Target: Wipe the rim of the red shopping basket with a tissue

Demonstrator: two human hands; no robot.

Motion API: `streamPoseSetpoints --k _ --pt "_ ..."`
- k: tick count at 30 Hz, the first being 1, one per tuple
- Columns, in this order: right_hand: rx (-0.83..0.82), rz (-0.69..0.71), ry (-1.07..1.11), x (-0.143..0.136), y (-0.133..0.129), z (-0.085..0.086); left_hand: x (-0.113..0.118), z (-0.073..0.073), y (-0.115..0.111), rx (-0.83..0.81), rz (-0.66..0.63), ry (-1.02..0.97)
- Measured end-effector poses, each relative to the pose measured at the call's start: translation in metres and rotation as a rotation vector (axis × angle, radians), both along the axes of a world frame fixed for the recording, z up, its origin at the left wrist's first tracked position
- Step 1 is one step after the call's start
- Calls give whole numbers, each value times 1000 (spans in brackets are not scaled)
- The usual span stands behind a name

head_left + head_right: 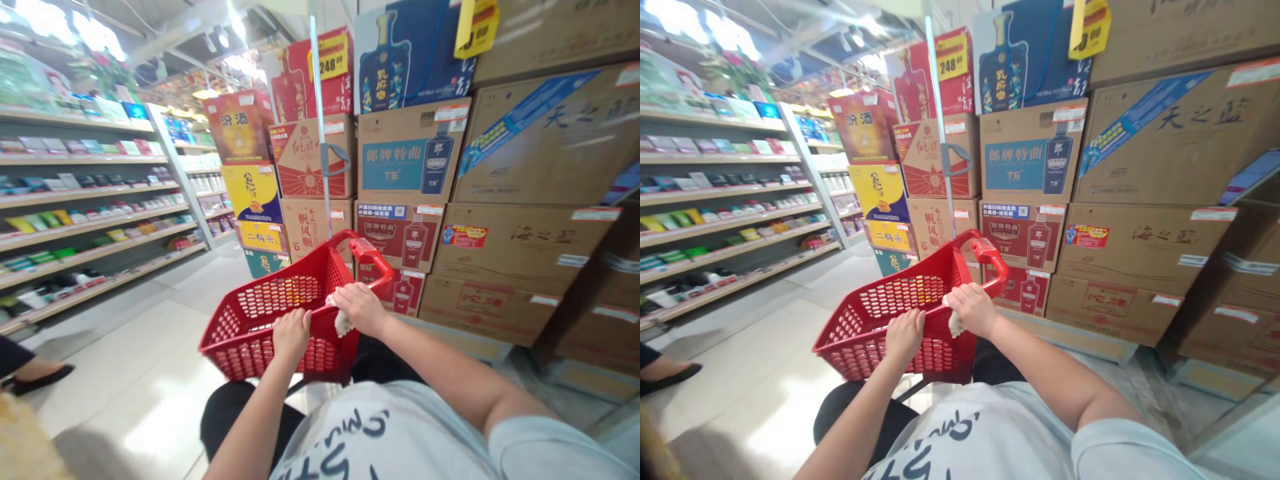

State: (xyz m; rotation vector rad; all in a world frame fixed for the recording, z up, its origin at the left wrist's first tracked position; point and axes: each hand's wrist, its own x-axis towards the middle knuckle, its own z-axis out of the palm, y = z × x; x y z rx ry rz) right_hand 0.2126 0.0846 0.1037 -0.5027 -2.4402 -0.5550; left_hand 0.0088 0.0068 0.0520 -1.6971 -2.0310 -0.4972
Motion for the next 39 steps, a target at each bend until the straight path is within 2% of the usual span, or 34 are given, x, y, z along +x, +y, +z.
streamPoseSetpoints --k 2,6,9,13,17,22,25,29,32,35,37,39 --pt "5 3 -6 5 0 3 1 -1 0 7 -1 -10" --pt "-75 -160 31 7 1 16 1 -2 -1 25 -7 -35" --pt "-56 -224 78 11 2 23 0 -1 -1 34 -16 -45" --pt "-7 -209 79 13 0 20 -1 -1 -4 53 -18 -70" --pt "-5 -202 94 10 -4 5 -3 -5 -8 99 -3 -98" --pt "102 13 153 10 0 -17 -8 -12 -5 153 18 -133" --pt "92 22 101 13 1 -9 -9 -13 -3 165 24 -152" --pt "53 -161 73 10 3 8 -8 -12 -5 150 6 -166" --pt "84 -171 103 6 4 2 -8 -12 -5 156 7 -168" --pt "123 -77 144 5 2 -9 -10 -12 -4 158 12 -161" --pt "118 -45 136 4 0 -9 -11 -12 -4 158 14 -159" --pt "85 -91 104 2 -1 -3 -10 -12 -4 160 14 -158"
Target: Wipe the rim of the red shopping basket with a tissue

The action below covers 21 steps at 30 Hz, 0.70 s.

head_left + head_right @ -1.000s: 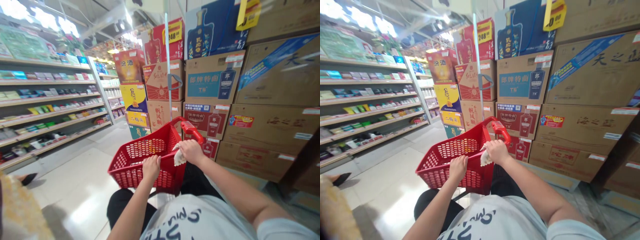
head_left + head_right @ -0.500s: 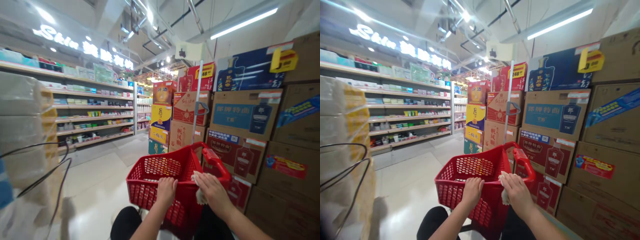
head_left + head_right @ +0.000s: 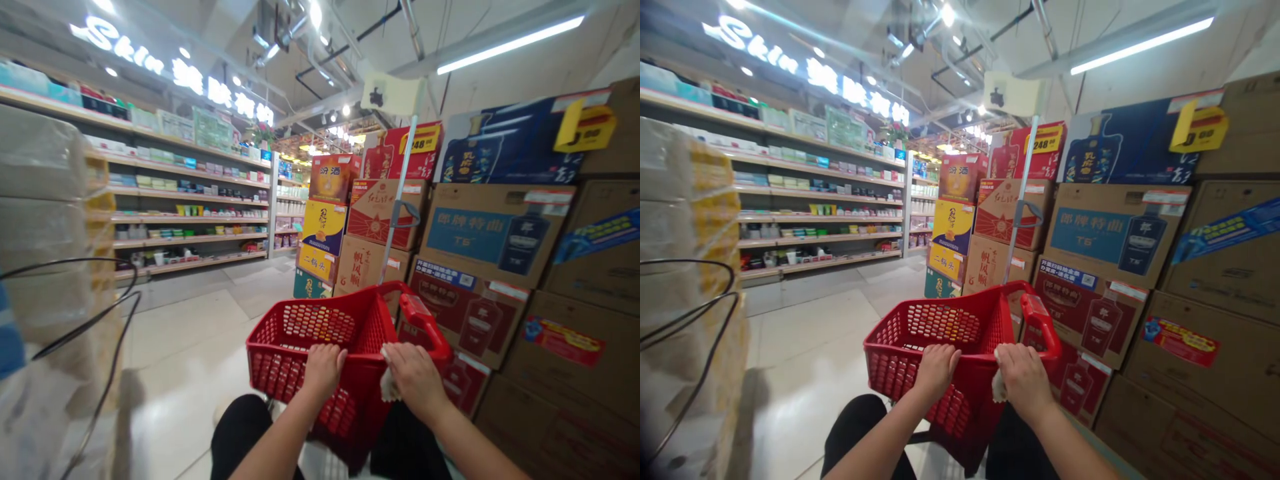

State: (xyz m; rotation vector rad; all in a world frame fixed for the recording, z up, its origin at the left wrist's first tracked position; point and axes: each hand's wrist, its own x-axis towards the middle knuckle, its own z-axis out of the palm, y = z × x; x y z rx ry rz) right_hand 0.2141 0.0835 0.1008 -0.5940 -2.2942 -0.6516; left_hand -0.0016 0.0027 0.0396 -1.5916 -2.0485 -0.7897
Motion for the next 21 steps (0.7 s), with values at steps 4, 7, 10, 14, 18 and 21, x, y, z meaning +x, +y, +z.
streamPoseSetpoints --k 4,7,10,14,18,21 --pt "-34 -145 -23 -7 -2 8 2 1 0 0 6 0" --pt "47 -99 -14 -10 -3 2 3 3 0 -3 11 -6" --pt "48 -89 -44 -13 -2 3 4 4 -1 -4 4 -10" --pt "-111 -222 -129 -19 2 21 5 3 -3 18 -5 -14" --pt "-42 -196 -77 -16 2 21 4 0 -1 27 -7 -28" --pt "0 -170 -35 -11 3 14 1 0 0 6 -38 -36"
